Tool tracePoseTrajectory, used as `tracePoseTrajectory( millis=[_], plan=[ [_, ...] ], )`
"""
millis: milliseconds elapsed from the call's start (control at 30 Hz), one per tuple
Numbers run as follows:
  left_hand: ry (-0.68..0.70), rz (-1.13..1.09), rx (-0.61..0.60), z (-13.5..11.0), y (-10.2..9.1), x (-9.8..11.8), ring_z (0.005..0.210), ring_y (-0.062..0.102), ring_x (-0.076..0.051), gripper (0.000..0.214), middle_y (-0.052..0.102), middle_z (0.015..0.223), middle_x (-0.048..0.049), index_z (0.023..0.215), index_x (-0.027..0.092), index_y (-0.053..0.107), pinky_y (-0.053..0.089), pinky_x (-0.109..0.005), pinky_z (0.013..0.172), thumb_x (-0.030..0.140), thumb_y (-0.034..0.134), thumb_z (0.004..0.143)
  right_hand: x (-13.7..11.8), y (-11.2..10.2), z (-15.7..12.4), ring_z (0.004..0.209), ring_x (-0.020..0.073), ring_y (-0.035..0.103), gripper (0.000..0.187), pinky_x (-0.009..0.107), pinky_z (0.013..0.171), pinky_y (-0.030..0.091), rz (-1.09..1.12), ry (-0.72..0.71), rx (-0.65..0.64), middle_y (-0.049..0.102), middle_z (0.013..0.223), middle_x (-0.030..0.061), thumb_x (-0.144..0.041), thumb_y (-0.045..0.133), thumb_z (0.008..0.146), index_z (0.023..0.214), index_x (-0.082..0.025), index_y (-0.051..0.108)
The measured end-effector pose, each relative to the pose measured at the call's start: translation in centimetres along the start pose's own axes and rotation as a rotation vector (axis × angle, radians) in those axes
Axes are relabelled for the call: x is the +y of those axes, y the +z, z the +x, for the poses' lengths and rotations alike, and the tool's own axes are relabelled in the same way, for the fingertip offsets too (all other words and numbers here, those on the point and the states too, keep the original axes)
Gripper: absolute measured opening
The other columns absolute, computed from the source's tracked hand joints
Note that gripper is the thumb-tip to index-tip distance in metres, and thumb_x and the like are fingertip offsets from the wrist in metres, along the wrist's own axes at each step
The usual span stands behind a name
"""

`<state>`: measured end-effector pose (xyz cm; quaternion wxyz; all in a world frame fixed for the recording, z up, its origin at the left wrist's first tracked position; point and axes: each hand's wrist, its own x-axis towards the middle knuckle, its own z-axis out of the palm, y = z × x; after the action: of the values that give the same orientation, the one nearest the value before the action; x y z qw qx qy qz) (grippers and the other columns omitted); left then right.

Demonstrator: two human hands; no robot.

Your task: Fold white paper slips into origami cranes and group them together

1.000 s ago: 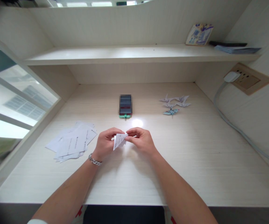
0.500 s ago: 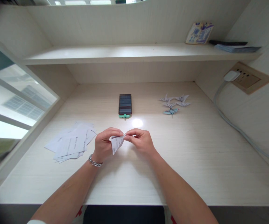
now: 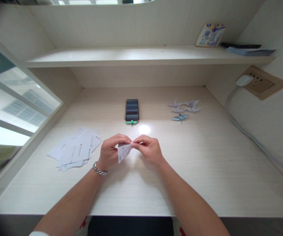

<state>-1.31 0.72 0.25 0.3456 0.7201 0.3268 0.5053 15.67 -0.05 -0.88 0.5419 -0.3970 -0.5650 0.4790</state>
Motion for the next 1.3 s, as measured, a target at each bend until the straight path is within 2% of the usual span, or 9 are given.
tracePoseTrajectory(
  millis=[433,700,833,933,1067,1167,1233,1300],
  plan=[
    [-0.005,-0.017,-0.018,0.1,0.1,-0.1,0.081,0.063,-0.018,0.020,0.068,0.085,-0.0070,0.084,0.019,0.069,0.050,-0.032,0.075,0.012,0.073,0.065,0.4,-0.2,0.0,0.064,0.0149,0.057,0.006,0.028,0.060,0.044,0.068,0.079,-0.004,0.065,0.069,0.0020,-0.025,0.074,0.068,0.071,-0.022,0.071],
    [-0.200,-0.230,0.156,-0.1,0.7,-1.1,0.076,0.063,-0.018,0.008,0.067,0.080,-0.0063,0.076,0.017,0.067,0.052,-0.031,0.070,0.015,0.070,0.069,0.2,-0.3,0.3,0.062,0.0132,0.057,0.010,0.027,0.057,0.047,0.145,0.154,0.032,0.064,0.070,0.0014,-0.028,0.073,0.068,0.073,-0.020,0.069],
    [-0.251,-0.232,0.143,-0.1,0.6,-1.2,0.079,0.063,-0.018,0.008,0.067,0.082,-0.0069,0.076,0.016,0.068,0.052,-0.031,0.072,0.015,0.070,0.068,0.2,-0.3,0.3,0.069,0.0152,0.060,0.020,0.028,0.059,0.050,0.147,0.201,-0.019,0.067,0.079,0.0033,-0.031,0.073,0.068,0.085,-0.020,0.069],
    [-0.298,-0.230,0.113,-0.2,0.6,-1.2,0.076,0.063,-0.018,0.012,0.068,0.081,-0.0068,0.077,0.015,0.068,0.052,-0.030,0.069,0.018,0.072,0.067,0.3,-0.2,0.3,0.070,0.0167,0.062,0.024,0.030,0.062,0.051,0.069,0.212,-0.019,0.069,0.078,0.0047,-0.032,0.075,0.064,0.084,-0.019,0.071],
    [-0.357,-0.221,0.096,-0.1,0.6,-1.2,0.070,0.063,-0.016,0.013,0.068,0.078,-0.0065,0.078,0.015,0.068,0.052,-0.027,0.064,0.022,0.071,0.068,0.4,-0.2,0.3,0.068,0.0182,0.064,0.022,0.032,0.064,0.053,0.060,0.239,0.025,0.071,0.076,0.0054,-0.033,0.076,0.062,0.078,-0.019,0.072],
    [-0.385,-0.247,0.150,0.1,0.6,-1.2,0.072,0.063,-0.015,0.015,0.068,0.080,-0.0061,0.081,0.015,0.068,0.051,-0.026,0.065,0.025,0.069,0.070,0.5,-0.2,0.3,0.064,0.0181,0.063,0.024,0.033,0.062,0.053,0.111,0.275,0.084,0.070,0.072,0.0057,-0.035,0.077,0.061,0.077,-0.017,0.072],
    [-0.447,-0.321,0.179,0.2,0.6,-1.2,0.073,0.063,-0.015,0.021,0.068,0.084,-0.0066,0.088,0.015,0.067,0.052,-0.026,0.065,0.031,0.065,0.075,0.5,-0.1,0.4,0.062,0.0172,0.062,0.027,0.032,0.060,0.053,0.123,0.305,0.139,0.070,0.070,0.0054,-0.037,0.077,0.060,0.077,-0.017,0.072],
    [-0.527,-0.440,0.149,0.3,0.8,-1.2,0.077,0.063,-0.016,0.030,0.067,0.088,-0.0083,0.098,0.014,0.064,0.053,-0.028,0.067,0.038,0.059,0.080,0.5,-0.1,0.4,0.062,0.0164,0.062,0.028,0.030,0.059,0.052,0.112,0.319,0.201,0.069,0.070,0.0052,-0.038,0.076,0.061,0.078,-0.016,0.071]
  ],
)
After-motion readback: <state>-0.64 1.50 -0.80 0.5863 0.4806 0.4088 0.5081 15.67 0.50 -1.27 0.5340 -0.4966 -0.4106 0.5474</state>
